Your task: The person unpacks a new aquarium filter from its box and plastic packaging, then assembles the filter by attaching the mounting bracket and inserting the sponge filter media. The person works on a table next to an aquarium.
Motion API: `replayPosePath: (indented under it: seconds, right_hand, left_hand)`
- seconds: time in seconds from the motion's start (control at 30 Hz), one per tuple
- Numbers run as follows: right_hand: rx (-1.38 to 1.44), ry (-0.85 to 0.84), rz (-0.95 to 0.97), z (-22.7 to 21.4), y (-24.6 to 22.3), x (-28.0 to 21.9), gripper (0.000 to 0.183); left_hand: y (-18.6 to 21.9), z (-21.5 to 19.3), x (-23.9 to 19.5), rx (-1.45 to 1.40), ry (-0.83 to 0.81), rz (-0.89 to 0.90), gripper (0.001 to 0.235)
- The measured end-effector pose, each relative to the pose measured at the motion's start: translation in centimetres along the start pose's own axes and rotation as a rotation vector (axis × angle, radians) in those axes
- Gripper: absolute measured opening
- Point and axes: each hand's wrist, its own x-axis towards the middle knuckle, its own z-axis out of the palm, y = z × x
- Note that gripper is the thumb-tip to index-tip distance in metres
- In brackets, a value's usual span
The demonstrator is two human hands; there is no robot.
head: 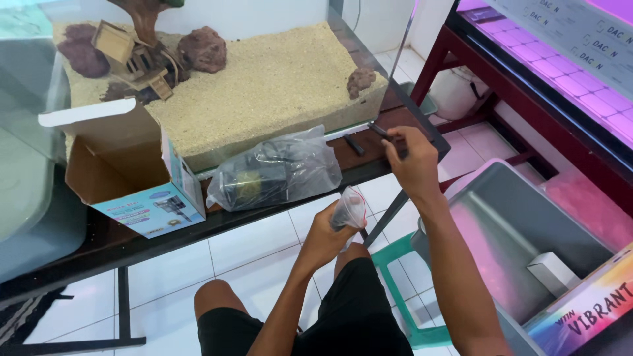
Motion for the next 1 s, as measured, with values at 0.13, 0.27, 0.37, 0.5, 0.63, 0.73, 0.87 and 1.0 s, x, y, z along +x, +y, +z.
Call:
replayPosePath:
  seconds: [0.13, 0.27, 0.37, 0.5, 0.63, 0.73, 0.87, 1.0]
  right_hand:
    - [-0.035, -0.106, -0.076, 1.1, 0.3, 0.3, 0.017]
    - [-0.005, -0.312, 0.009, 0.1, -1.0, 0.8, 0.012]
    - [0.048, -0.335, 0.027, -0.5, -1.5, 0.8, 0.014]
    - [0.117, -0.251, 0.038, -1.7, -2.4, -0.2, 0.017]
    - [0.25, -0.324, 0.053, -5.0, -8.7, 0.3, 0.013]
    - [0.352, -0.536, -0.03, -6.5, -12.3, 0.7, 0.009]
    - [0.094, -0.796, -0.151, -5.7, -12.9, 0.3, 0.007]
    - [-0.08, -0.833, -0.184, -4.5, -12.4, -0.7, 0.011]
  left_hand:
    - [-0.2, -0.2, -0.1, -0.011, 0.011, 0.005, 0.045]
    - [1.0, -0.6, -0.4, -0.008, 0.024, 0.016, 0.044]
    - [0.9, -0.7, -0.2, -0.052, 0.023, 0.041, 0.054]
    - [0.7, -0.5, -0.1, -0.109, 0.001, 0.065, 0.07]
    - [2.3, -0.5, -0.6, -0.095, 0.009, 0.057, 0.073]
    - [3.4, -0.4, -0.7, -0.063, -0.006, 0.08, 0.074]
    - [3.8, -0.3, -1.1, 0.052, -0.017, 0.089, 0.079]
    - [3.6, -0.7, -1.5, 0.078, 0.032, 0.081, 0.081]
